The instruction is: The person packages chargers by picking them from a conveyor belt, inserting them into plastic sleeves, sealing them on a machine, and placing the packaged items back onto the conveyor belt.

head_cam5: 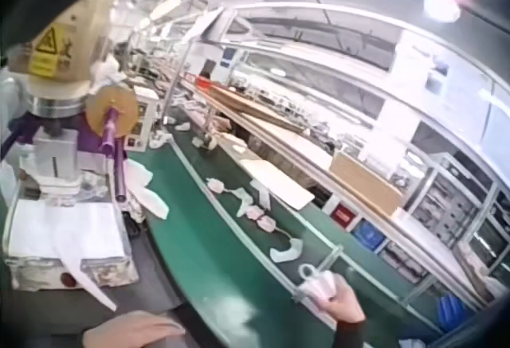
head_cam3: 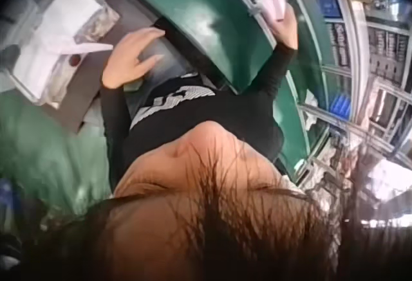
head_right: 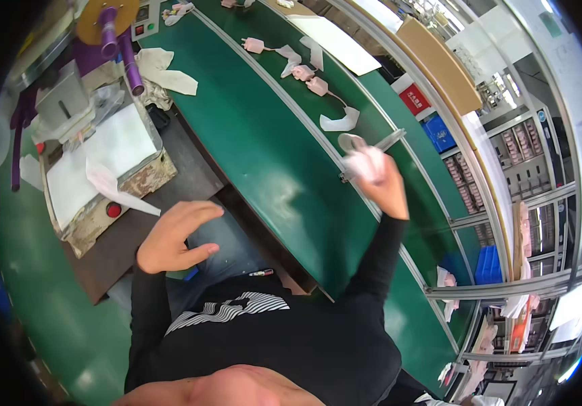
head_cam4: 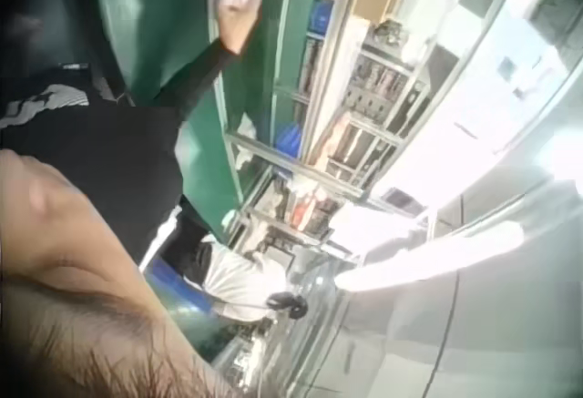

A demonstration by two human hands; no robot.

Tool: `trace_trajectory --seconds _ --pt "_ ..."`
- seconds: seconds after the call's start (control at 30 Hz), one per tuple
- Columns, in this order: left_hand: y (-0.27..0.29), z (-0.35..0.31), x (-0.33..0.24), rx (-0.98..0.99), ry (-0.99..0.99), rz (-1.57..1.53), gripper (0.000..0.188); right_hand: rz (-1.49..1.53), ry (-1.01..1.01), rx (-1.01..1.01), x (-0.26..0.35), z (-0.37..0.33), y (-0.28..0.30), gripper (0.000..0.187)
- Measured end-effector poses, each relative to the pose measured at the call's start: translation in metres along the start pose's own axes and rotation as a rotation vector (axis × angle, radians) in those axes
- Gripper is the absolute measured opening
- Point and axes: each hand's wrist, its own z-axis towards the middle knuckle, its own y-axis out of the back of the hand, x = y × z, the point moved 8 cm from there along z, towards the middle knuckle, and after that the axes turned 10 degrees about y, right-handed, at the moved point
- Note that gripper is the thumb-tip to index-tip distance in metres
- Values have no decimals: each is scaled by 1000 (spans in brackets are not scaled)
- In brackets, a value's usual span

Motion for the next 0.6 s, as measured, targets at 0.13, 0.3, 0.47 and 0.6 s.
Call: trace_trajectory --seconds 0.13,0.3,0.47,0.6 --pt "-13 -21 63 -62 226 111 38 -558 -502 -228 -207 -115 107 69" --pt "9 -45 96 -178 495 -13 28 -735 -736 384 -316 -77 89 71" --pt "35 -64 114 -347 737 -137 21 -196 -81 230 -246 179 -70 56" --pt "60 -84 110 -657 747 -151 13 -347 172 326 -271 286 -202 74"
